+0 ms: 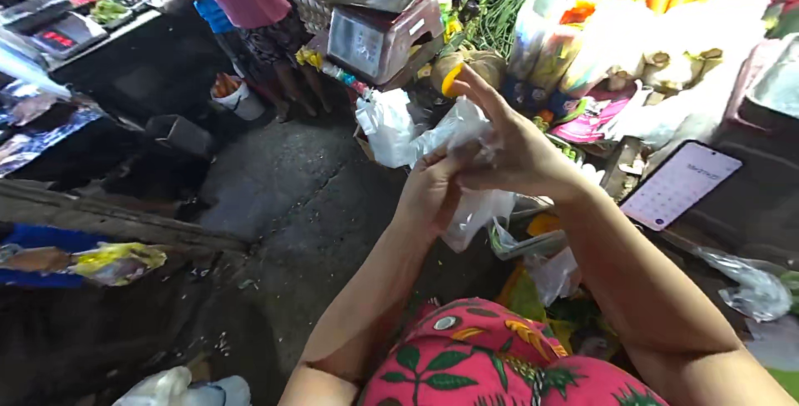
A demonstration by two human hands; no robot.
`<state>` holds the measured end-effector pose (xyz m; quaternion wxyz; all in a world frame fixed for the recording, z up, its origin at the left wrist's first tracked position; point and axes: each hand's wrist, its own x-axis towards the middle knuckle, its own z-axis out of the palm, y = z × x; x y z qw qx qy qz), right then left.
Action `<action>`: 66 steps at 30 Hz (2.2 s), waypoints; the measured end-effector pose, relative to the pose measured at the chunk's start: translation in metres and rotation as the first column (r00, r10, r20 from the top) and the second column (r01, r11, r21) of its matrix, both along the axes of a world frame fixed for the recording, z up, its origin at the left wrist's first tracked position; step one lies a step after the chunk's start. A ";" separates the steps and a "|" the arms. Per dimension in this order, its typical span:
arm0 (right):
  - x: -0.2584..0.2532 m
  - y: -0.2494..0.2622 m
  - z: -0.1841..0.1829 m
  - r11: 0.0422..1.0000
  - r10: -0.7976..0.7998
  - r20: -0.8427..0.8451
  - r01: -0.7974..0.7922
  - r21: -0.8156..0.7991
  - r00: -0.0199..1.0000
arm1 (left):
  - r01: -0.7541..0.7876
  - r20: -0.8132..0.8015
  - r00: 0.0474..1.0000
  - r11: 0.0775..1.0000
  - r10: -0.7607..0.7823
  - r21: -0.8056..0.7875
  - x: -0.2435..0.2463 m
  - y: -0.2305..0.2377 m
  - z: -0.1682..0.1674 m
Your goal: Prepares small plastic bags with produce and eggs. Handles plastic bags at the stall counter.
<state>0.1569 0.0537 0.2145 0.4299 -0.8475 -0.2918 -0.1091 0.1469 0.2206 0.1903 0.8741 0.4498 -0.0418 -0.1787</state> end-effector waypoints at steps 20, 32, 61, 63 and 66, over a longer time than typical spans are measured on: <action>-0.073 -0.149 -0.037 0.819 -0.571 -0.022 0.572 0.047 0.820 | 0.585 0.248 0.791 0.811 -0.560 -0.034 0.011 -0.124 -0.009; -0.259 -0.274 -0.097 0.150 -0.875 -0.475 0.984 -0.092 0.089 | -0.086 0.273 0.961 0.878 -0.052 0.471 0.018 -0.047 -0.054; -0.171 -0.218 -0.196 0.178 -0.895 0.358 0.949 -0.259 0.266 | -0.108 0.255 0.965 0.784 -0.066 0.612 -0.027 -0.036 -0.092; -0.166 -0.213 -0.206 0.156 -0.887 0.401 0.966 -0.208 0.230 | -0.115 0.260 0.963 0.765 -0.071 0.634 -0.030 -0.033 -0.094; -0.161 -0.213 -0.206 0.154 -0.879 0.410 0.959 -0.238 0.242 | -0.122 0.276 0.958 0.762 -0.077 0.636 -0.030 -0.030 -0.097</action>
